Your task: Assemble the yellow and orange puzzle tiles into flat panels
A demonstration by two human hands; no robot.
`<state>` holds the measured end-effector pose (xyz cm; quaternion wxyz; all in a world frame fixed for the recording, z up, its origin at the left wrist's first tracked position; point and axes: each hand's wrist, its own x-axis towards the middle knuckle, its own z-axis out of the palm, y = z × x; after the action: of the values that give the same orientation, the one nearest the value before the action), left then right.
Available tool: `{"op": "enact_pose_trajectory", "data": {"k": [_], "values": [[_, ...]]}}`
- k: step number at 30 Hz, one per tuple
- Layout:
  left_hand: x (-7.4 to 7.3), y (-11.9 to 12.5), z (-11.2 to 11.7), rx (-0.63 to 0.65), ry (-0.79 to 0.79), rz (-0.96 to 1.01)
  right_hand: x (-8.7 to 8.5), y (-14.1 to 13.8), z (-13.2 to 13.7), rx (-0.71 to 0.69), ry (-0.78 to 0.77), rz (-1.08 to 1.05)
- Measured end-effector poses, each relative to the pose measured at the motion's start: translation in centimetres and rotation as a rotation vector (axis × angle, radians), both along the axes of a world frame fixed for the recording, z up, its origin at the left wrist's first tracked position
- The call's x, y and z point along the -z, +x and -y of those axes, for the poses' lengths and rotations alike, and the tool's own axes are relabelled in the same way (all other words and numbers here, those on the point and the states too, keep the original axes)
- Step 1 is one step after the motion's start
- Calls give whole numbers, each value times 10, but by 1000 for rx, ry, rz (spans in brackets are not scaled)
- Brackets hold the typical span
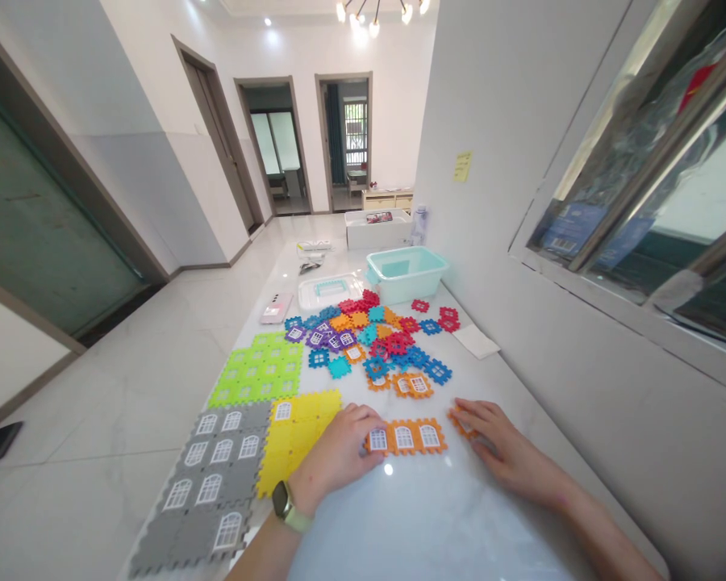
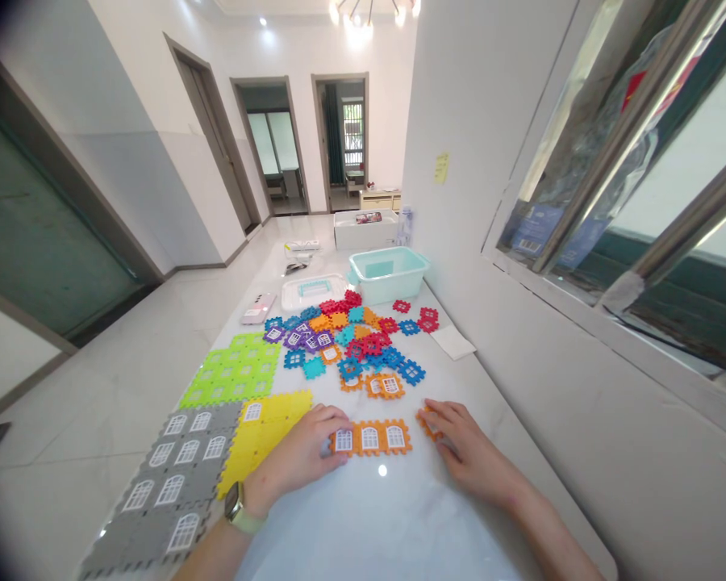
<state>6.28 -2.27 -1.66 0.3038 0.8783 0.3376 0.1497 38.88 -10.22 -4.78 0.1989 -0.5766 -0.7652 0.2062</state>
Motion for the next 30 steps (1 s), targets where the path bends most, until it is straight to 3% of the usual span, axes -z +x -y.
{"op": "enact_pose_trajectory", "data": {"k": [5, 10, 22, 30], "values": [[-1, 0, 0, 2, -6, 5, 6, 9, -6, 37, 67, -116], [1, -1, 0, 5, -9, 4, -1, 10, -9, 28, 37, -141], [3, -1, -3, 24, 4, -1, -5, -4, -10, 35, 64, -205], [11, -2, -7, 56, 43, -4, -14, -4, -8, 55, -26, -277]]}}
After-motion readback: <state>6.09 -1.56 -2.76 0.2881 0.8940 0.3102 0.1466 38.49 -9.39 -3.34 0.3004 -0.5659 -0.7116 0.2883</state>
